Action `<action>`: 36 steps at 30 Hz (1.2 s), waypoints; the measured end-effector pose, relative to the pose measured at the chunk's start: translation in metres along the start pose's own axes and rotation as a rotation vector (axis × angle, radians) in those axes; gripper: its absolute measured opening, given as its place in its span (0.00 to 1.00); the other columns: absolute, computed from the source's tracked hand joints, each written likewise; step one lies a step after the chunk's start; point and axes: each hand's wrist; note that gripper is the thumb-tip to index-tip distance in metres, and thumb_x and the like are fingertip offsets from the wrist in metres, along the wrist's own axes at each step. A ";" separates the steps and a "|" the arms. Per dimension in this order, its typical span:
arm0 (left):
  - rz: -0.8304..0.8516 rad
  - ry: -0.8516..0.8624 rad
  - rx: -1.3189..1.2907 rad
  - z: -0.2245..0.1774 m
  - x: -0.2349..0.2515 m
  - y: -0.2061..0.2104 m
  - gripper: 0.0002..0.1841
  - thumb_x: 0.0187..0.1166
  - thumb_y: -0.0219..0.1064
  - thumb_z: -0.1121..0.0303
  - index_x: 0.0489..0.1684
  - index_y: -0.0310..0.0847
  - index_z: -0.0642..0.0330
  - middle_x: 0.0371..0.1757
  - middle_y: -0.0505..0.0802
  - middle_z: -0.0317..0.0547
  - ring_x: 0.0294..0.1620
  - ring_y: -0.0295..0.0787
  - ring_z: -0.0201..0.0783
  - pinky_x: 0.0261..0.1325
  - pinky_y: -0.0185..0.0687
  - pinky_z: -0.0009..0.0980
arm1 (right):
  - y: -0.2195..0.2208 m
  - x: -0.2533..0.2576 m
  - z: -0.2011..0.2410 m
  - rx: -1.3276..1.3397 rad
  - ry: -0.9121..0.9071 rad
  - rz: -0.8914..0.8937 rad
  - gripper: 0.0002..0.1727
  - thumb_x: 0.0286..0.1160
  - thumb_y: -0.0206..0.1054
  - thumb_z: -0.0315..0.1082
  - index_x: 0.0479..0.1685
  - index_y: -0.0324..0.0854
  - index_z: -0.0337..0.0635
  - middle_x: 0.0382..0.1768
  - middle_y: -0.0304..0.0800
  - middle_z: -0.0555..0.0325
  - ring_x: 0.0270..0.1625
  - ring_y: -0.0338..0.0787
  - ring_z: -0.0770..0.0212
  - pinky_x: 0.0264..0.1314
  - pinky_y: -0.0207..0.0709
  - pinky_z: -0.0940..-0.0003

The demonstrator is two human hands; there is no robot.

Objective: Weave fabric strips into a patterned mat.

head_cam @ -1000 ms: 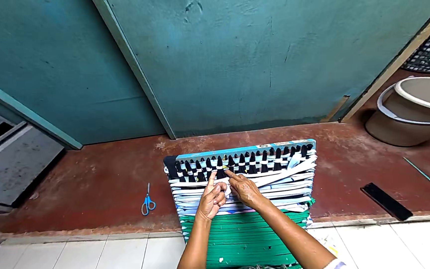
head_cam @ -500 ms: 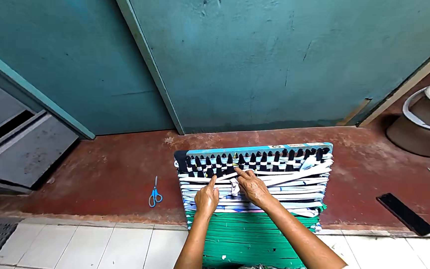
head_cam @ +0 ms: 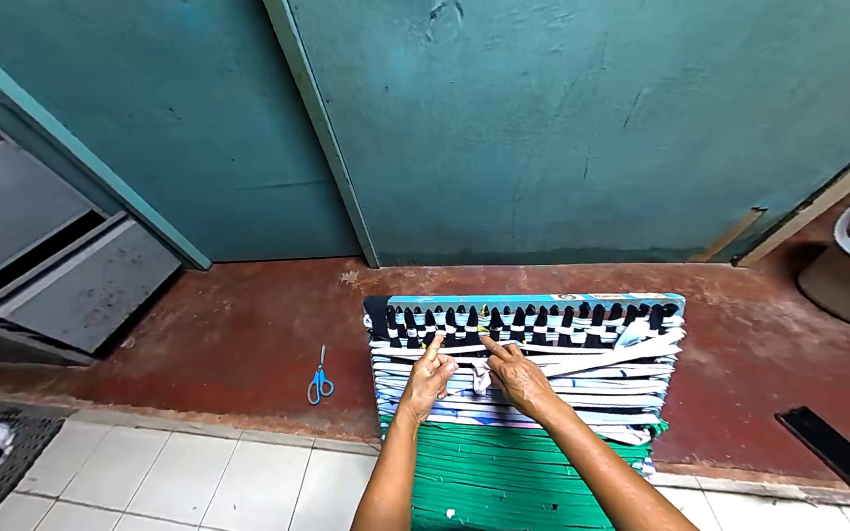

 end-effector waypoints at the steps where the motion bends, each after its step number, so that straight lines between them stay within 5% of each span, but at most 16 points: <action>1: -0.039 -0.020 0.183 -0.004 -0.001 -0.003 0.36 0.82 0.61 0.73 0.91 0.50 0.69 0.42 0.87 0.41 0.25 0.72 0.25 0.28 0.69 0.22 | -0.002 0.000 0.003 -0.009 0.016 0.021 0.11 0.82 0.61 0.26 0.40 0.87 0.27 0.84 0.74 0.45 0.70 0.86 0.36 0.60 0.83 0.47; 3: -0.123 0.001 0.451 -0.009 -0.004 -0.006 0.30 0.83 0.61 0.74 0.86 0.63 0.68 0.43 0.89 0.48 0.39 0.82 0.34 0.51 0.79 0.31 | -0.010 0.001 0.010 -0.030 0.058 0.087 0.12 0.84 0.59 0.27 0.44 0.87 0.27 0.85 0.73 0.45 0.71 0.84 0.36 0.64 0.81 0.47; 5: -0.306 0.116 0.579 -0.003 -0.008 -0.008 0.22 0.82 0.61 0.76 0.76 0.77 0.70 0.34 0.89 0.49 0.33 0.82 0.36 0.46 0.80 0.34 | -0.015 0.002 0.015 -0.045 0.063 0.098 0.13 0.85 0.59 0.27 0.48 0.87 0.27 0.83 0.74 0.45 0.70 0.86 0.36 0.63 0.81 0.46; 7: -0.464 0.191 0.731 0.007 -0.010 -0.015 0.21 0.80 0.62 0.76 0.73 0.80 0.70 0.28 0.89 0.51 0.28 0.84 0.43 0.41 0.82 0.43 | -0.014 0.001 0.017 -0.053 0.000 0.006 0.11 0.82 0.61 0.26 0.46 0.89 0.28 0.77 0.81 0.41 0.64 0.89 0.35 0.58 0.83 0.44; 12: -0.375 0.003 1.070 0.001 -0.021 -0.023 0.28 0.83 0.60 0.70 0.86 0.71 0.52 0.47 0.94 0.62 0.43 0.92 0.62 0.50 0.83 0.60 | -0.003 0.011 0.024 -0.093 -0.223 -0.148 0.06 0.72 0.66 0.21 0.37 0.89 0.29 0.64 0.90 0.39 0.50 0.94 0.36 0.44 0.87 0.45; 17: -0.242 -0.262 1.229 -0.012 -0.021 -0.013 0.30 0.88 0.56 0.63 0.92 0.61 0.39 0.58 0.92 0.63 0.53 0.91 0.64 0.55 0.82 0.60 | 0.000 0.029 0.028 -0.131 -0.256 -0.001 0.08 0.76 0.63 0.20 0.40 0.89 0.29 0.74 0.85 0.44 0.57 0.92 0.37 0.48 0.86 0.46; 21: -0.166 -0.389 1.250 -0.019 -0.017 -0.007 0.33 0.89 0.54 0.62 0.96 0.51 0.42 0.60 0.92 0.62 0.60 0.90 0.63 0.61 0.81 0.59 | 0.001 0.033 0.024 -0.146 -0.369 -0.049 0.07 0.74 0.65 0.20 0.37 0.90 0.30 0.70 0.89 0.46 0.50 0.94 0.38 0.42 0.87 0.47; 26: -0.167 -0.315 0.924 -0.008 -0.011 -0.006 0.39 0.86 0.60 0.62 0.96 0.43 0.57 0.46 0.93 0.62 0.52 0.91 0.60 0.63 0.81 0.57 | 0.006 0.038 0.023 -0.162 -0.396 0.031 0.09 0.76 0.63 0.21 0.40 0.90 0.31 0.74 0.86 0.50 0.51 0.94 0.39 0.42 0.86 0.47; 29: -0.207 -0.088 0.312 0.011 -0.007 -0.006 0.42 0.81 0.63 0.72 0.93 0.38 0.72 0.29 0.87 0.45 0.26 0.80 0.34 0.40 0.80 0.32 | 0.009 0.039 0.021 -0.171 -0.361 0.027 0.09 0.76 0.63 0.21 0.40 0.90 0.31 0.74 0.86 0.50 0.52 0.94 0.38 0.41 0.85 0.46; 31: -0.191 -0.039 -0.198 0.013 -0.008 -0.002 0.41 0.82 0.56 0.76 0.94 0.32 0.66 0.28 0.84 0.38 0.14 0.65 0.21 0.18 0.61 0.19 | 0.011 0.038 0.021 -0.175 -0.351 0.005 0.08 0.75 0.64 0.21 0.38 0.90 0.31 0.74 0.86 0.51 0.50 0.94 0.39 0.40 0.86 0.46; 36: -0.168 0.038 -0.679 0.013 -0.007 0.003 0.33 0.86 0.45 0.75 0.92 0.36 0.58 0.36 0.86 0.37 0.12 0.63 0.19 0.16 0.63 0.14 | 0.009 0.039 0.023 -0.149 -0.322 0.028 0.09 0.77 0.62 0.20 0.39 0.90 0.30 0.75 0.86 0.51 0.53 0.93 0.38 0.44 0.86 0.46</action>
Point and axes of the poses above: each hand's wrist, its own x-axis towards the middle knuckle, its own y-axis out of the palm, z = x × y
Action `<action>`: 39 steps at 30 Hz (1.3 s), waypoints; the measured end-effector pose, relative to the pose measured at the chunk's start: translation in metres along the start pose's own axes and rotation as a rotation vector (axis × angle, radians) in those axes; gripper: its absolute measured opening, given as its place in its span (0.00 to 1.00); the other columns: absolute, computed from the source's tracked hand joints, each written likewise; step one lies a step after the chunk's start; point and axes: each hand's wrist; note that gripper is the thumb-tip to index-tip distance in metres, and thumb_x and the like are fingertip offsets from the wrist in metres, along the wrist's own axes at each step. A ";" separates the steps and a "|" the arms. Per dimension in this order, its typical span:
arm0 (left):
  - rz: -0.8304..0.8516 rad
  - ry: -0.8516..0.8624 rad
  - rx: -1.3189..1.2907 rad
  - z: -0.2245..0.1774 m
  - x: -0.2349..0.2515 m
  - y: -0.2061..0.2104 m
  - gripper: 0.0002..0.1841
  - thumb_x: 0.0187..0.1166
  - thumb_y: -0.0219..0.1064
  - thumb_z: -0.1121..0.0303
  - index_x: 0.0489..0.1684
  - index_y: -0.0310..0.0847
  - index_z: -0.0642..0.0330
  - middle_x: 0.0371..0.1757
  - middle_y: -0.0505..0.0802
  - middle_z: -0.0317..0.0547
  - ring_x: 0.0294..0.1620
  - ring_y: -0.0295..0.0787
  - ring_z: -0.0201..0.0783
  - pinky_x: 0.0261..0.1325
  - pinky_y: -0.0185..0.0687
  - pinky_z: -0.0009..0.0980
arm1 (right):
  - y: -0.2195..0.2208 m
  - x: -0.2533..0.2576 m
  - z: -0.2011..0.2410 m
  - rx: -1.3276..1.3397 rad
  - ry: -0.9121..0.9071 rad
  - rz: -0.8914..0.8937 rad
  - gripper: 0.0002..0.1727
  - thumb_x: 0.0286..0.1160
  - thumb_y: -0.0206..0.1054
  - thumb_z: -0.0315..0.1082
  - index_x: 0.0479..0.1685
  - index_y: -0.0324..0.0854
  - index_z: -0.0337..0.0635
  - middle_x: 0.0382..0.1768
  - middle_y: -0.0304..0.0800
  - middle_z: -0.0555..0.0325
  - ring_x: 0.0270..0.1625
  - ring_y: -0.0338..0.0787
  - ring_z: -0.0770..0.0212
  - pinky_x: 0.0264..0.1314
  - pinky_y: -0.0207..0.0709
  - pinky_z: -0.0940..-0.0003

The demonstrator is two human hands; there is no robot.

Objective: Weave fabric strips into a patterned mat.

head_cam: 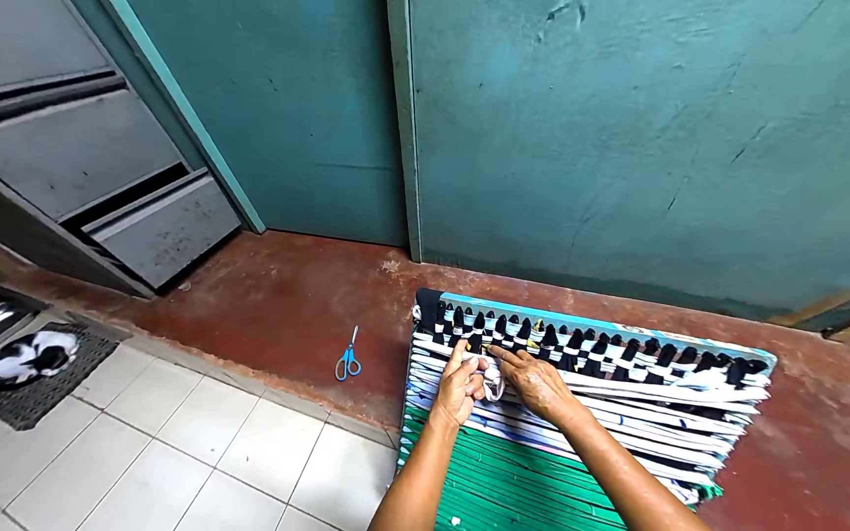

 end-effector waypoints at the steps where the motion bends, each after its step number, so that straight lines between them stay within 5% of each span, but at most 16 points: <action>1: 0.013 0.026 -0.032 0.001 0.001 0.002 0.34 0.86 0.46 0.74 0.92 0.36 0.58 0.38 0.86 0.38 0.12 0.64 0.19 0.17 0.64 0.14 | 0.000 0.000 -0.001 0.005 -0.004 -0.009 0.09 0.77 0.62 0.20 0.38 0.90 0.30 0.74 0.86 0.51 0.53 0.94 0.38 0.44 0.86 0.45; 8: 0.190 0.066 0.112 0.002 -0.001 -0.009 0.46 0.79 0.58 0.71 0.93 0.25 0.60 0.39 0.88 0.34 0.14 0.67 0.18 0.19 0.65 0.14 | -0.001 0.001 -0.001 0.007 0.006 -0.005 0.10 0.78 0.61 0.21 0.38 0.89 0.30 0.74 0.86 0.51 0.53 0.94 0.38 0.46 0.86 0.45; 14: -0.173 0.186 0.618 -0.014 -0.009 -0.020 0.29 0.81 0.57 0.78 0.84 0.61 0.70 0.33 0.88 0.39 0.19 0.72 0.23 0.21 0.65 0.20 | 0.000 0.001 -0.002 0.012 0.049 0.060 0.10 0.80 0.60 0.22 0.41 0.89 0.29 0.78 0.83 0.51 0.58 0.92 0.37 0.48 0.85 0.44; 20: -0.248 0.022 1.216 -0.025 -0.005 -0.024 0.33 0.84 0.60 0.71 0.91 0.57 0.66 0.32 0.90 0.53 0.33 0.87 0.44 0.51 0.83 0.42 | -0.003 0.001 -0.002 0.006 0.051 0.078 0.11 0.81 0.60 0.23 0.44 0.90 0.30 0.78 0.82 0.52 0.59 0.92 0.39 0.51 0.85 0.45; 24: -0.298 -0.255 1.609 -0.032 -0.002 -0.002 0.38 0.88 0.58 0.59 0.97 0.44 0.54 0.53 0.93 0.62 0.59 0.90 0.61 0.66 0.79 0.58 | -0.003 0.003 -0.002 -0.007 0.045 0.072 0.10 0.80 0.61 0.22 0.42 0.90 0.30 0.78 0.83 0.52 0.58 0.92 0.39 0.51 0.85 0.46; 27: -0.269 -0.089 1.352 -0.021 0.001 -0.012 0.41 0.85 0.63 0.64 0.94 0.41 0.67 0.38 0.92 0.58 0.42 0.90 0.52 0.59 0.82 0.49 | -0.003 0.002 -0.003 -0.005 0.042 0.066 0.10 0.80 0.61 0.22 0.42 0.90 0.30 0.78 0.82 0.53 0.58 0.92 0.39 0.50 0.85 0.47; 29: -0.223 0.023 0.962 -0.016 0.002 -0.020 0.42 0.83 0.64 0.71 0.93 0.38 0.72 0.32 0.92 0.49 0.27 0.85 0.35 0.41 0.83 0.33 | -0.002 0.001 -0.004 -0.004 0.032 0.047 0.10 0.80 0.61 0.22 0.43 0.90 0.29 0.78 0.83 0.53 0.57 0.93 0.39 0.49 0.85 0.46; 30: -0.199 0.046 0.701 -0.014 0.002 -0.019 0.42 0.83 0.60 0.75 0.93 0.34 0.70 0.31 0.91 0.44 0.17 0.72 0.26 0.24 0.69 0.23 | -0.002 0.001 -0.004 -0.002 0.027 0.037 0.10 0.79 0.61 0.22 0.42 0.90 0.29 0.78 0.83 0.52 0.56 0.93 0.39 0.48 0.86 0.46; 31: -0.165 0.042 0.452 -0.014 0.001 -0.017 0.41 0.84 0.55 0.77 0.94 0.29 0.65 0.32 0.89 0.42 0.13 0.64 0.21 0.17 0.61 0.19 | 0.000 0.001 -0.005 0.004 0.022 0.030 0.10 0.79 0.62 0.22 0.41 0.90 0.29 0.77 0.83 0.52 0.56 0.93 0.38 0.48 0.86 0.45; 34: -0.105 0.049 0.131 -0.018 0.002 -0.011 0.38 0.86 0.48 0.77 0.94 0.26 0.58 0.38 0.89 0.42 0.12 0.60 0.18 0.15 0.58 0.15 | 0.001 0.002 -0.004 0.005 0.021 0.015 0.09 0.78 0.62 0.21 0.40 0.90 0.29 0.77 0.84 0.52 0.55 0.93 0.38 0.47 0.86 0.45; 39: -0.017 0.178 0.256 -0.015 0.005 -0.010 0.44 0.79 0.54 0.76 0.92 0.24 0.67 0.39 0.89 0.39 0.14 0.64 0.17 0.17 0.59 0.15 | -0.001 0.001 -0.003 0.010 0.030 0.028 0.09 0.78 0.62 0.22 0.40 0.90 0.29 0.77 0.83 0.52 0.55 0.93 0.38 0.47 0.85 0.45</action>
Point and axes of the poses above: each hand's wrist, its own x-axis towards the middle knuckle, its own y-axis out of the palm, z = x × y
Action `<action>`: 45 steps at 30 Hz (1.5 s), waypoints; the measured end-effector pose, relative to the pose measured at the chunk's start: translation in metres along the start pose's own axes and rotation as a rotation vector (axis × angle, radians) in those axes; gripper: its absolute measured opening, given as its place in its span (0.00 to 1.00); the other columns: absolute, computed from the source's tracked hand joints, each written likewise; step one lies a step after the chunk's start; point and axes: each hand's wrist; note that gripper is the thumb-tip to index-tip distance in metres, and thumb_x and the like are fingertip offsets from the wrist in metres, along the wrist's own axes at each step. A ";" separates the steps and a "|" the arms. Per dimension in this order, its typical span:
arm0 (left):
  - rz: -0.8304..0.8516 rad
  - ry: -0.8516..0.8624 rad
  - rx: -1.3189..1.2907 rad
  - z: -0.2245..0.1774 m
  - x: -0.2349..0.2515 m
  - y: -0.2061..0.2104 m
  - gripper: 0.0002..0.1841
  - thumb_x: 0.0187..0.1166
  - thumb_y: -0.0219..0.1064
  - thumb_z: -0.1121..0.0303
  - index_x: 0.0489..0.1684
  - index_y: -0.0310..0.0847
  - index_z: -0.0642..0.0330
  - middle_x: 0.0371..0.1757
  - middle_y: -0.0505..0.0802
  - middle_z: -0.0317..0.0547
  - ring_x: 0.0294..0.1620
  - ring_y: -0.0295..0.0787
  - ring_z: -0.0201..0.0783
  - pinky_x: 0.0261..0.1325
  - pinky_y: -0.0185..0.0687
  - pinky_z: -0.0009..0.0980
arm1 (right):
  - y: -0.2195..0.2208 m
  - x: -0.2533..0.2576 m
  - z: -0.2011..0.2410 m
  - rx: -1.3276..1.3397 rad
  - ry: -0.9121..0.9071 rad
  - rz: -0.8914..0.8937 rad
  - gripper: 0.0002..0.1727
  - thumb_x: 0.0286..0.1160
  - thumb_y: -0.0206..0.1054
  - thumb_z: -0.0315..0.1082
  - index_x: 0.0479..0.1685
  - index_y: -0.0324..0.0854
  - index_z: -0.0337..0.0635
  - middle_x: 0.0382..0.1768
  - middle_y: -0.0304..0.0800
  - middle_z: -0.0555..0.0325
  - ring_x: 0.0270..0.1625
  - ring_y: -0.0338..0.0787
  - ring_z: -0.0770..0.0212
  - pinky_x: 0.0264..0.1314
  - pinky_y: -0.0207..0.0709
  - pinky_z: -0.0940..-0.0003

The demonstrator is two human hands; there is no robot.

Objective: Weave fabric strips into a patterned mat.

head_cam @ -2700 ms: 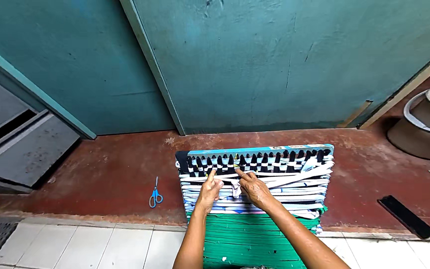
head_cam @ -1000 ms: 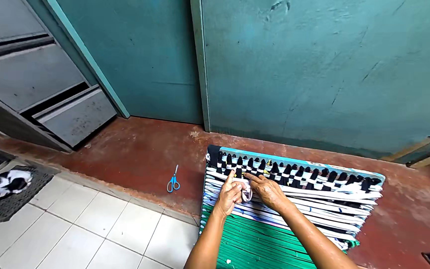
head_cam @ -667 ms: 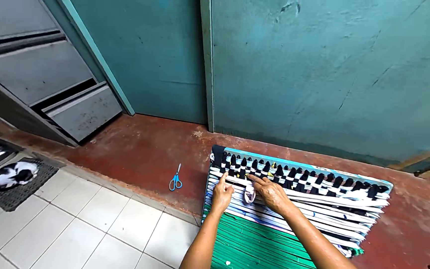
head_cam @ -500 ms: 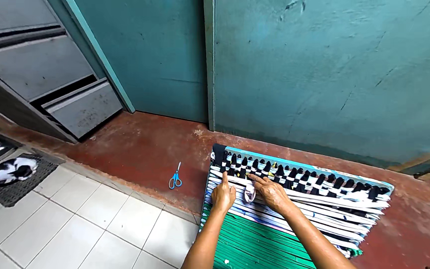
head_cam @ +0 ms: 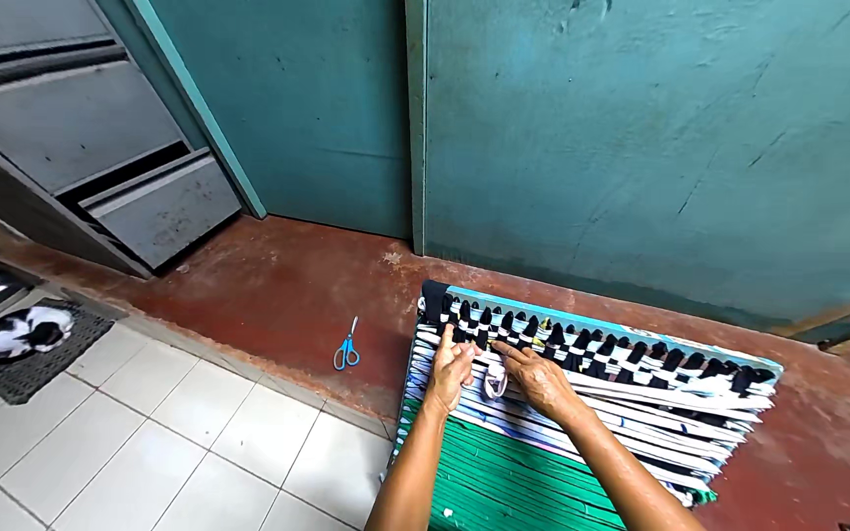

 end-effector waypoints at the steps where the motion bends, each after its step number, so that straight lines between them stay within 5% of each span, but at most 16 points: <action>1: 0.009 0.008 0.067 0.003 0.000 -0.003 0.45 0.78 0.56 0.76 0.92 0.24 0.68 0.39 0.90 0.39 0.15 0.64 0.17 0.17 0.59 0.16 | 0.000 0.000 -0.001 -0.003 -0.001 0.001 0.09 0.78 0.62 0.22 0.40 0.90 0.29 0.77 0.83 0.52 0.55 0.93 0.38 0.46 0.86 0.45; 5: -0.050 -0.074 0.396 -0.002 -0.002 -0.010 0.42 0.81 0.61 0.76 0.93 0.35 0.71 0.34 0.91 0.43 0.18 0.68 0.22 0.20 0.61 0.21 | 0.002 -0.001 0.000 -0.017 0.007 0.001 0.10 0.79 0.61 0.21 0.40 0.90 0.29 0.77 0.83 0.52 0.55 0.93 0.38 0.47 0.85 0.46; 9: -0.088 -0.068 0.767 -0.004 -0.006 -0.012 0.38 0.82 0.61 0.75 0.91 0.46 0.74 0.29 0.88 0.48 0.29 0.84 0.36 0.46 0.83 0.34 | 0.002 -0.003 0.001 -0.019 0.011 -0.002 0.09 0.78 0.63 0.20 0.40 0.90 0.30 0.78 0.83 0.53 0.55 0.93 0.39 0.47 0.85 0.47; 13: -0.077 -0.199 1.330 -0.006 -0.016 -0.013 0.35 0.86 0.57 0.67 0.95 0.50 0.57 0.42 0.94 0.60 0.47 0.92 0.59 0.59 0.82 0.56 | 0.002 -0.007 -0.002 -0.009 -0.017 -0.016 0.09 0.77 0.63 0.21 0.40 0.91 0.31 0.78 0.83 0.54 0.54 0.93 0.40 0.46 0.85 0.47; 15: -0.088 -0.170 1.477 -0.003 -0.021 -0.014 0.34 0.85 0.56 0.67 0.94 0.54 0.54 0.47 0.95 0.63 0.49 0.93 0.64 0.57 0.82 0.60 | 0.005 -0.010 -0.006 -0.001 -0.060 -0.038 0.09 0.76 0.64 0.21 0.38 0.91 0.31 0.76 0.85 0.54 0.53 0.93 0.41 0.45 0.86 0.48; 22: -0.223 0.191 1.486 0.023 -0.027 -0.026 0.27 0.79 0.61 0.75 0.81 0.75 0.65 0.39 0.96 0.65 0.35 0.95 0.66 0.41 0.86 0.62 | 0.011 -0.028 -0.003 0.043 -0.048 -0.018 0.10 0.78 0.62 0.23 0.37 0.89 0.30 0.75 0.86 0.50 0.57 0.93 0.39 0.48 0.86 0.46; 29: -0.191 0.137 1.473 0.017 -0.025 -0.024 0.27 0.79 0.63 0.75 0.81 0.74 0.67 0.37 0.95 0.68 0.37 0.93 0.68 0.45 0.83 0.66 | 0.020 -0.041 0.006 0.102 0.034 -0.025 0.10 0.77 0.60 0.20 0.41 0.89 0.29 0.76 0.83 0.48 0.64 0.90 0.39 0.57 0.84 0.47; 45: -0.226 0.155 1.539 0.006 -0.022 -0.020 0.30 0.79 0.62 0.77 0.85 0.69 0.65 0.38 0.94 0.70 0.36 0.93 0.72 0.42 0.82 0.68 | 0.030 -0.044 0.019 0.133 0.073 -0.113 0.09 0.76 0.61 0.20 0.38 0.88 0.27 0.76 0.82 0.40 0.63 0.90 0.36 0.57 0.85 0.46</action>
Point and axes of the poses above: each hand's wrist, its own x-axis towards the middle knuckle, its own y-axis out of the palm, z = x × y
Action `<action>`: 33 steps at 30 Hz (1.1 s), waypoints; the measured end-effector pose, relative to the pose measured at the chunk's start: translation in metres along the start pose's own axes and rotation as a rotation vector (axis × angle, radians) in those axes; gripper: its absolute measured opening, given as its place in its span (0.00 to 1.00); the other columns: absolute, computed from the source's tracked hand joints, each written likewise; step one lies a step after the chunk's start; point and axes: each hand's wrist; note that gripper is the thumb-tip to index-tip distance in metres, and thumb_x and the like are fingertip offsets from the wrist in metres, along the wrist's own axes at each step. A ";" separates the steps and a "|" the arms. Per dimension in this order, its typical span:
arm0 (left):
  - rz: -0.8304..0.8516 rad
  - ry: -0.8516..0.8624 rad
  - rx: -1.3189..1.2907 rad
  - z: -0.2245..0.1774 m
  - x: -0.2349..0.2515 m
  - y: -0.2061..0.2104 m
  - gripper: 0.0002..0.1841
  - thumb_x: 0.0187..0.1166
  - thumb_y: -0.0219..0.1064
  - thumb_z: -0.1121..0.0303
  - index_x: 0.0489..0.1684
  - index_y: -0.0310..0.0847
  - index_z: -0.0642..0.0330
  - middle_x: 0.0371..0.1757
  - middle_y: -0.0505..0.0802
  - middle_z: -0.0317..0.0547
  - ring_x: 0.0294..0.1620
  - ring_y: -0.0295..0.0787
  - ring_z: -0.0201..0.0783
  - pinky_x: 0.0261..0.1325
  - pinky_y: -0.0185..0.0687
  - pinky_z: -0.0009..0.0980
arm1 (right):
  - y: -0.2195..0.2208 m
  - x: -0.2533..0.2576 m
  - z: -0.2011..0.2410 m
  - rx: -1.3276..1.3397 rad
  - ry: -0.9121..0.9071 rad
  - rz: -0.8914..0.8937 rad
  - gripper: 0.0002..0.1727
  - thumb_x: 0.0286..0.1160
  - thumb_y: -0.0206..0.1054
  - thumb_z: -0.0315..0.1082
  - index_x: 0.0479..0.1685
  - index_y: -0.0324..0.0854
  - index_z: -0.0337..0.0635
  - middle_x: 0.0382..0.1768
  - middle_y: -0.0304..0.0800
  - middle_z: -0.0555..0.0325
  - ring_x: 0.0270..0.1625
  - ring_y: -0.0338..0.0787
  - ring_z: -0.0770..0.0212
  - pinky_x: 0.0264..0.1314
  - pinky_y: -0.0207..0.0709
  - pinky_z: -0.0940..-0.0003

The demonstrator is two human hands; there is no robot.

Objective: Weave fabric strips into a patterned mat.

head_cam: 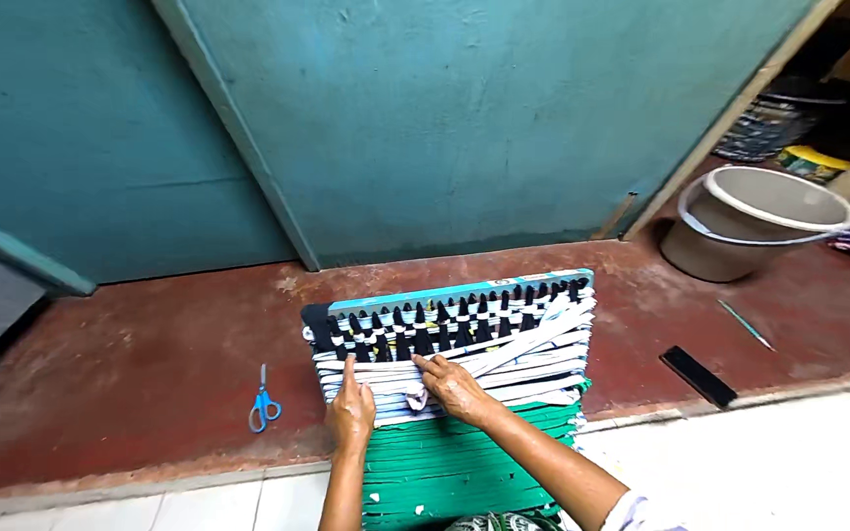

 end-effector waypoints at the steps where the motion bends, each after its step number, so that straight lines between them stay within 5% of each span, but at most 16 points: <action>1: 0.048 -0.025 0.044 -0.002 0.001 -0.004 0.32 0.80 0.62 0.75 0.88 0.65 0.63 0.41 0.95 0.68 0.39 0.93 0.71 0.44 0.83 0.67 | 0.001 0.001 -0.001 0.000 -0.011 -0.020 0.08 0.74 0.62 0.20 0.36 0.88 0.27 0.76 0.82 0.40 0.62 0.90 0.36 0.56 0.85 0.46; 7: 0.299 -0.137 0.182 -0.010 0.012 -0.024 0.35 0.86 0.56 0.66 0.96 0.51 0.50 0.52 0.95 0.63 0.51 0.93 0.66 0.55 0.82 0.60 | 0.002 0.009 -0.004 -0.076 -0.039 -0.161 0.05 0.69 0.66 0.19 0.29 0.87 0.29 0.71 0.87 0.43 0.58 0.93 0.38 0.50 0.87 0.48; 12: 0.086 -0.099 -0.219 0.007 0.009 -0.013 0.29 0.82 0.62 0.72 0.85 0.68 0.65 0.27 0.90 0.55 0.29 0.87 0.53 0.44 0.82 0.52 | -0.003 0.018 -0.006 -0.116 -0.038 -0.191 0.04 0.65 0.69 0.18 0.26 0.86 0.30 0.71 0.88 0.44 0.57 0.93 0.38 0.47 0.87 0.48; 15: -0.018 -0.099 -0.367 0.008 0.010 -0.010 0.29 0.78 0.64 0.76 0.81 0.70 0.71 0.22 0.86 0.50 0.22 0.81 0.43 0.36 0.80 0.43 | -0.003 0.020 -0.009 -0.109 -0.042 -0.191 0.04 0.65 0.68 0.17 0.26 0.86 0.29 0.71 0.87 0.42 0.57 0.93 0.37 0.48 0.87 0.48; 23: 0.000 -0.186 -0.434 0.005 0.019 -0.014 0.32 0.79 0.65 0.75 0.86 0.62 0.72 0.24 0.86 0.49 0.24 0.80 0.40 0.40 0.80 0.38 | -0.002 0.020 -0.012 -0.128 -0.053 -0.201 0.05 0.65 0.68 0.17 0.24 0.85 0.29 0.70 0.88 0.42 0.55 0.94 0.38 0.46 0.88 0.49; 27: 0.198 -0.234 -0.396 0.006 0.028 -0.024 0.33 0.84 0.64 0.71 0.88 0.57 0.72 0.28 0.89 0.54 0.29 0.86 0.45 0.48 0.84 0.41 | -0.004 0.022 -0.010 -0.133 -0.033 -0.165 0.05 0.67 0.67 0.17 0.26 0.86 0.29 0.71 0.87 0.43 0.55 0.94 0.38 0.46 0.87 0.50; 31: 0.139 -0.195 -0.683 0.004 0.036 -0.031 0.32 0.80 0.65 0.75 0.82 0.59 0.82 0.33 0.90 0.52 0.33 0.86 0.35 0.50 0.83 0.34 | -0.009 0.024 -0.010 -0.118 -0.002 -0.118 0.06 0.70 0.65 0.18 0.29 0.87 0.27 0.72 0.86 0.43 0.57 0.93 0.37 0.47 0.87 0.49; 33: 0.094 -0.156 -0.799 0.006 0.037 -0.029 0.27 0.78 0.66 0.76 0.75 0.67 0.82 0.38 0.92 0.49 0.34 0.85 0.29 0.40 0.79 0.27 | -0.009 0.024 -0.011 -0.104 0.000 -0.106 0.06 0.70 0.65 0.17 0.29 0.87 0.27 0.73 0.85 0.43 0.57 0.93 0.37 0.48 0.87 0.49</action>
Point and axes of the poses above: each hand's wrist, its own x-axis towards the middle knuckle, its own y-axis out of the palm, z = x × y
